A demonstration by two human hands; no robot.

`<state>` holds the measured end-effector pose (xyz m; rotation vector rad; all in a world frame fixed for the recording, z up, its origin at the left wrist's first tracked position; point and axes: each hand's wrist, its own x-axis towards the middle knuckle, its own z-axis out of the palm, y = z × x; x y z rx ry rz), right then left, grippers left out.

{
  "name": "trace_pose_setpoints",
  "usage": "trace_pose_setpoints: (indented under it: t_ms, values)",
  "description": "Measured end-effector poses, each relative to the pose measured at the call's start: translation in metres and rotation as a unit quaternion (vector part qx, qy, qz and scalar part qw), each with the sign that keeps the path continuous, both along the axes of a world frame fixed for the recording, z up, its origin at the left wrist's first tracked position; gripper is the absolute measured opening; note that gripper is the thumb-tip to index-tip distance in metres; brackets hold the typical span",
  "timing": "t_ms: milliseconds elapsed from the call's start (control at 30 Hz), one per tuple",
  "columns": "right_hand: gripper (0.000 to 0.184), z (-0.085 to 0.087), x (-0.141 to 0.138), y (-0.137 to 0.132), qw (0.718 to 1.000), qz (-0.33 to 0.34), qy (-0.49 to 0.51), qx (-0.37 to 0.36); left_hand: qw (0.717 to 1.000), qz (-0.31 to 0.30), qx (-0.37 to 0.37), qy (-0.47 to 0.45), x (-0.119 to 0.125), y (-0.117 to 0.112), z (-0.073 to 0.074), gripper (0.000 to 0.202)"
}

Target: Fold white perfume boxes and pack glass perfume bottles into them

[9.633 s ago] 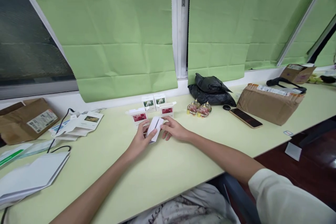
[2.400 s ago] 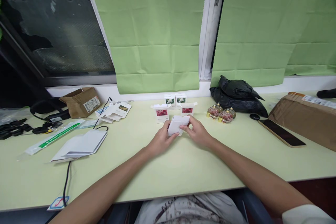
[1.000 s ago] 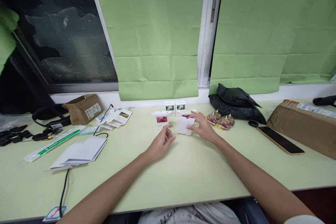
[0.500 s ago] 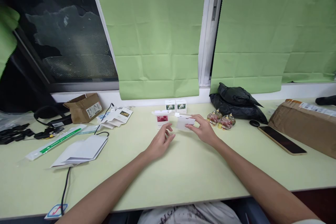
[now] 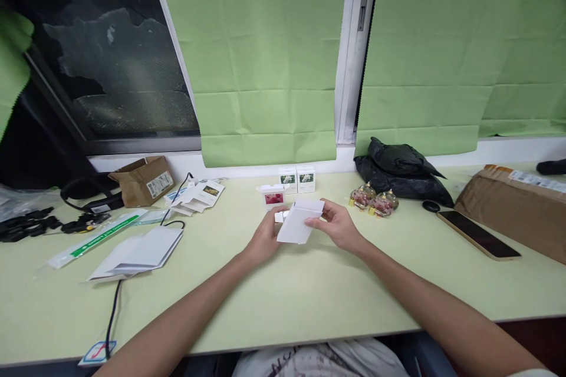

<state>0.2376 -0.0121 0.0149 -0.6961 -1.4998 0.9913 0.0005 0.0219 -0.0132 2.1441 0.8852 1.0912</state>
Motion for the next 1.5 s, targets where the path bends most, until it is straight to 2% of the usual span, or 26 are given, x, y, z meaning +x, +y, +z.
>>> trace_pose_setpoints:
  t_ms: [67, 167, 300, 367, 467, 567, 667, 933, 1067, 1500]
  values:
    - [0.042, 0.003, 0.0, 0.001, 0.999, -0.007, 0.038, -0.016, 1.0, 0.012, 0.015, 0.015, -0.002, 0.003, 0.0, 0.049]
    - [0.046, 0.008, 0.004, 0.006, 0.993, -0.053, 0.103, -0.02, 0.997, 0.035, 0.062, 0.04, -0.004, 0.005, -0.001, 0.039]
    - [0.041, 0.013, 0.01, 0.011, 0.979, -0.126, 0.156, 0.029, 0.987, 0.058, 0.127, 0.075, -0.006, 0.007, -0.003, 0.044]
    - [0.033, 0.013, 0.011, 0.009, 0.974, -0.165, 0.134, 0.073, 0.984, 0.067, 0.139, 0.088, -0.006, 0.007, -0.005, 0.049]
    - [0.016, 0.012, 0.01, -0.001, 0.961, -0.211, 0.017, 0.177, 0.982, 0.075, 0.152, 0.089, -0.007, 0.01, -0.007, 0.054]
    - [0.007, 0.011, 0.008, -0.011, 0.93, -0.196, -0.12, 0.286, 0.979, 0.071, 0.172, 0.08, -0.007, 0.013, -0.008, 0.057]
    - [0.012, 0.009, 0.008, -0.013, 0.905, -0.178, -0.184, 0.339, 0.977, 0.068, 0.185, 0.075, -0.007, 0.013, -0.009, 0.059]
    - [0.02, 0.005, 0.011, -0.009, 0.897, -0.123, -0.206, 0.37, 0.981, 0.069, 0.17, 0.058, -0.006, 0.01, -0.007, 0.062]
    - [0.02, 0.004, 0.009, -0.01, 0.888, -0.124, -0.227, 0.379, 0.981, 0.067, 0.173, 0.065, -0.007, 0.011, -0.007, 0.062]
    - [0.022, -0.004, 0.011, -0.003, 0.886, -0.127, -0.256, 0.364, 0.978, 0.027, 0.194, 0.072, -0.003, 0.006, -0.003, 0.049]
